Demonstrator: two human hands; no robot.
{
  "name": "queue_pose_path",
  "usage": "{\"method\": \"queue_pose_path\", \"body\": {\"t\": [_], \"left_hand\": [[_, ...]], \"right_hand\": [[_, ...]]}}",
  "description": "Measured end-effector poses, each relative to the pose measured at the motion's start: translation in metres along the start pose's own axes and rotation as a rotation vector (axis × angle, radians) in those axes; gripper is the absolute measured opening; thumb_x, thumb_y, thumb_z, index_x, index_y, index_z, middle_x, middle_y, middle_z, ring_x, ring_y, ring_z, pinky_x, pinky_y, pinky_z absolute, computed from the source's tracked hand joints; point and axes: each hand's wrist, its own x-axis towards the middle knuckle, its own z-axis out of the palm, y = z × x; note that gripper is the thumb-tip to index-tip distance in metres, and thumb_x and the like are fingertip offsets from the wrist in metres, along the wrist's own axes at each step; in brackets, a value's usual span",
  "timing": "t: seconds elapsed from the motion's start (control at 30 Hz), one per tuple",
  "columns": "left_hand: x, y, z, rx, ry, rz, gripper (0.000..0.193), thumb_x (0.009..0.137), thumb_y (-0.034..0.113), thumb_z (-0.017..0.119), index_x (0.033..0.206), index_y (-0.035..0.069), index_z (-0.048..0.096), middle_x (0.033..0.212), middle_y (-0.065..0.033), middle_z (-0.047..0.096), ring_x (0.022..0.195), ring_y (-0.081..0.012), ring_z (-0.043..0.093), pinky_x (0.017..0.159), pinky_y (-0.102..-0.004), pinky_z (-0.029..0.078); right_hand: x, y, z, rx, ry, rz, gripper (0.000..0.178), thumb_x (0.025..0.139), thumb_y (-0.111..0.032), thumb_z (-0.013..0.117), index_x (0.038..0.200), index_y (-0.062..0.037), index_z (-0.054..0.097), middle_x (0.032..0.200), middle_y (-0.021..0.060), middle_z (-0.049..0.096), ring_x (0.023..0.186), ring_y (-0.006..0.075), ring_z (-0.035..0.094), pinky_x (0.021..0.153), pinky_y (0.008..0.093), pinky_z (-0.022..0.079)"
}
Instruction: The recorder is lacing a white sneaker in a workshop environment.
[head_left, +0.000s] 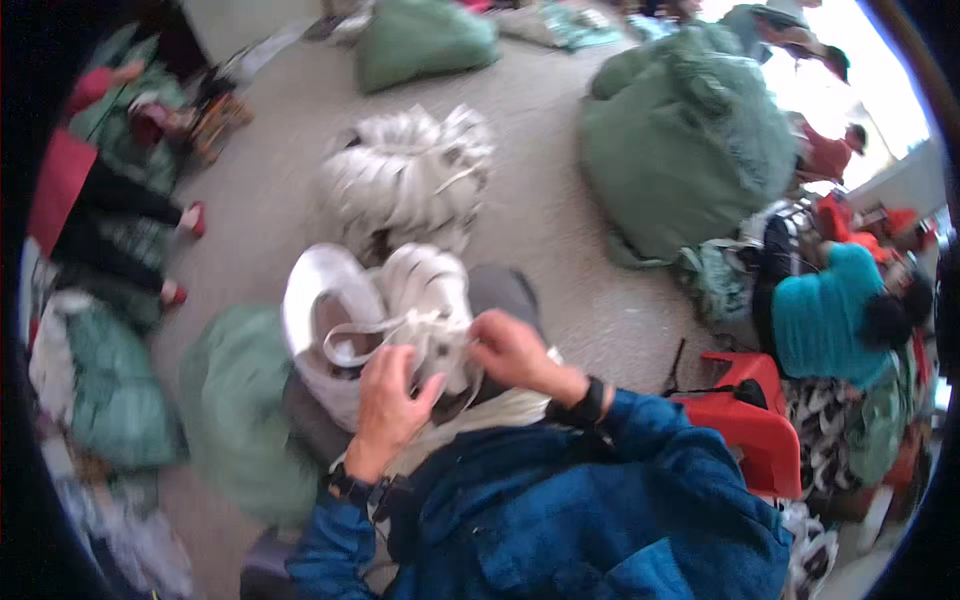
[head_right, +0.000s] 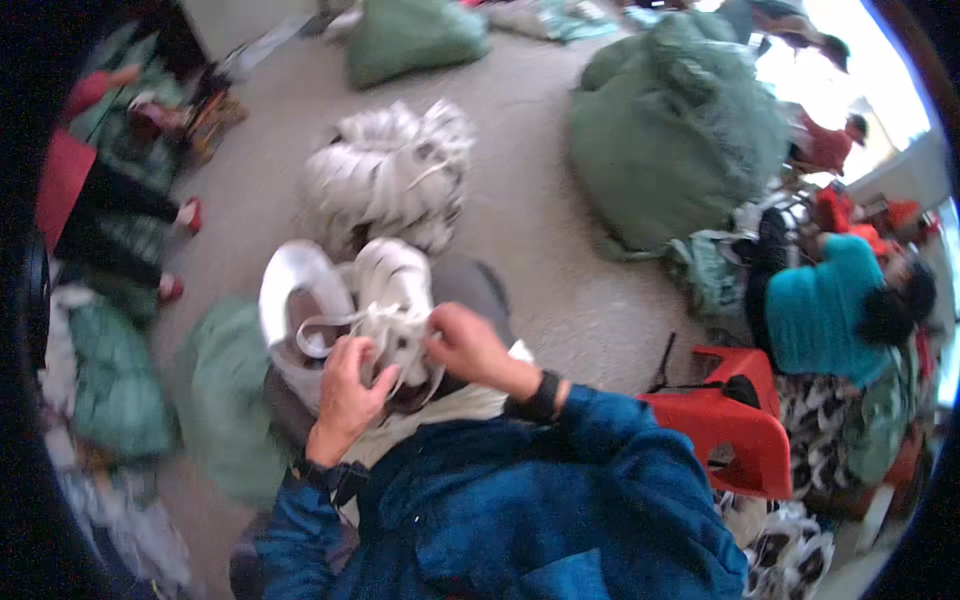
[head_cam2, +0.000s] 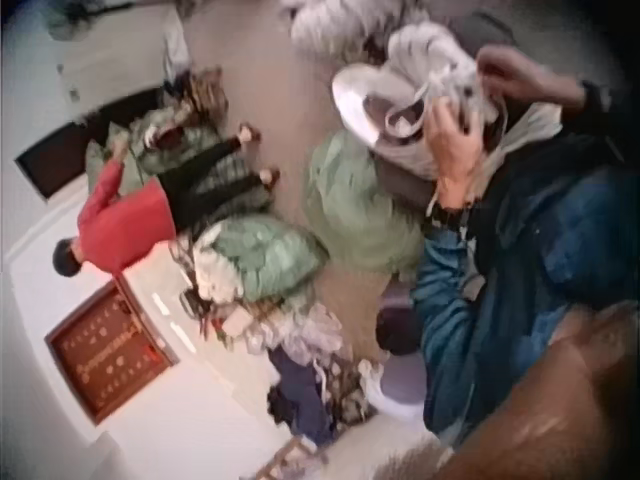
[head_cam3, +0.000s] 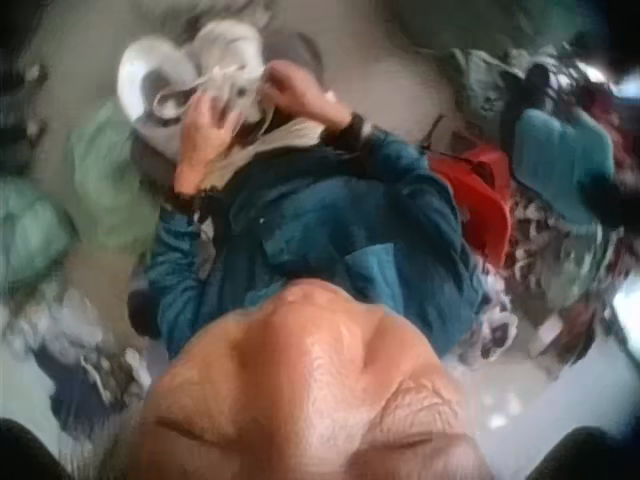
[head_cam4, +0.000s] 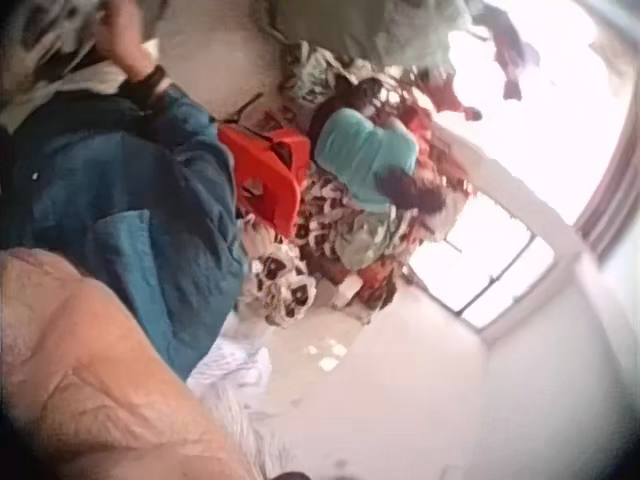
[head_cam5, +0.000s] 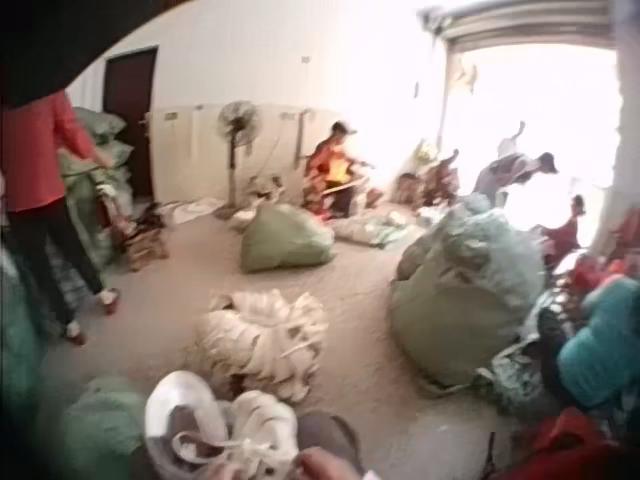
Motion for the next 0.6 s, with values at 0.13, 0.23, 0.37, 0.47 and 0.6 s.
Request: {"method": "queue_pose_path", "body": {"t": [0.13, 0.23, 0.37, 0.47, 0.6], "left_hand": [[0.009, -0.025, 0.021, 0.212, 0.079, 0.071, 0.044, 0.086, 0.014, 0.067, 0.125, -0.001, 0.052, 0.109, -0.0207, 0.058, 0.105, -0.0399, 0.057, 0.089, -0.0481, 0.048], [0.013, -0.033, 0.027, 0.329, 0.054, 0.176, 0.035, 0.092, 0.01, 0.058, 0.124, -0.001, 0.053, 0.109, -0.0205, 0.058, 0.102, -0.0389, 0.059, 0.083, -0.0468, 0.051], [0.019, -0.03, 0.03, 0.303, 0.075, 0.183, 0.029, 0.093, 0.008, 0.056, 0.121, -0.001, 0.055, 0.108, -0.0199, 0.059, 0.098, -0.0388, 0.06, 0.08, -0.0475, 0.052], [0.021, -0.035, 0.029, 0.197, 0.128, 0.157, 0.023, 0.093, 0.009, 0.058, 0.114, -0.001, 0.058, 0.104, -0.0196, 0.06, 0.095, -0.0388, 0.061, 0.079, -0.0476, 0.051], [0.024, -0.03, 0.02, -0.033, 0.132, 0.01, 0.015, 0.094, 0.011, 0.059, 0.101, -0.003, 0.062, 0.094, -0.0198, 0.063, 0.088, -0.039, 0.062, 0.076, -0.0455, 0.049]], "right_hand": [[0.013, -0.019, 0.013, -0.009, -0.022, -0.209, 0.015, 0.083, -0.011, 0.069, 0.093, -0.0042, 0.061, 0.081, 0.0155, 0.059, 0.076, 0.0378, 0.061, 0.065, 0.0458, 0.05], [0.026, -0.031, 0.015, -0.182, -0.189, -0.24, 0.015, 0.086, -0.014, 0.063, 0.094, -0.0028, 0.059, 0.083, 0.0171, 0.063, 0.078, 0.0398, 0.065, 0.067, 0.0477, 0.053], [0.044, -0.027, 0.024, -0.364, -0.293, -0.228, 0.018, 0.086, -0.017, 0.064, 0.092, -0.0005, 0.057, 0.084, 0.0177, 0.065, 0.073, 0.0381, 0.067, 0.061, 0.0469, 0.054], [0.045, -0.029, 0.03, -0.365, -0.259, -0.233, 0.018, 0.087, -0.017, 0.063, 0.093, -0.0011, 0.058, 0.083, 0.0171, 0.065, 0.074, 0.0372, 0.068, 0.06, 0.0471, 0.054], [0.047, -0.034, 0.034, -0.408, -0.287, -0.196, 0.018, 0.087, -0.017, 0.063, 0.093, -0.0014, 0.058, 0.083, 0.0157, 0.065, 0.073, 0.0354, 0.068, 0.06, 0.0469, 0.054]]}}
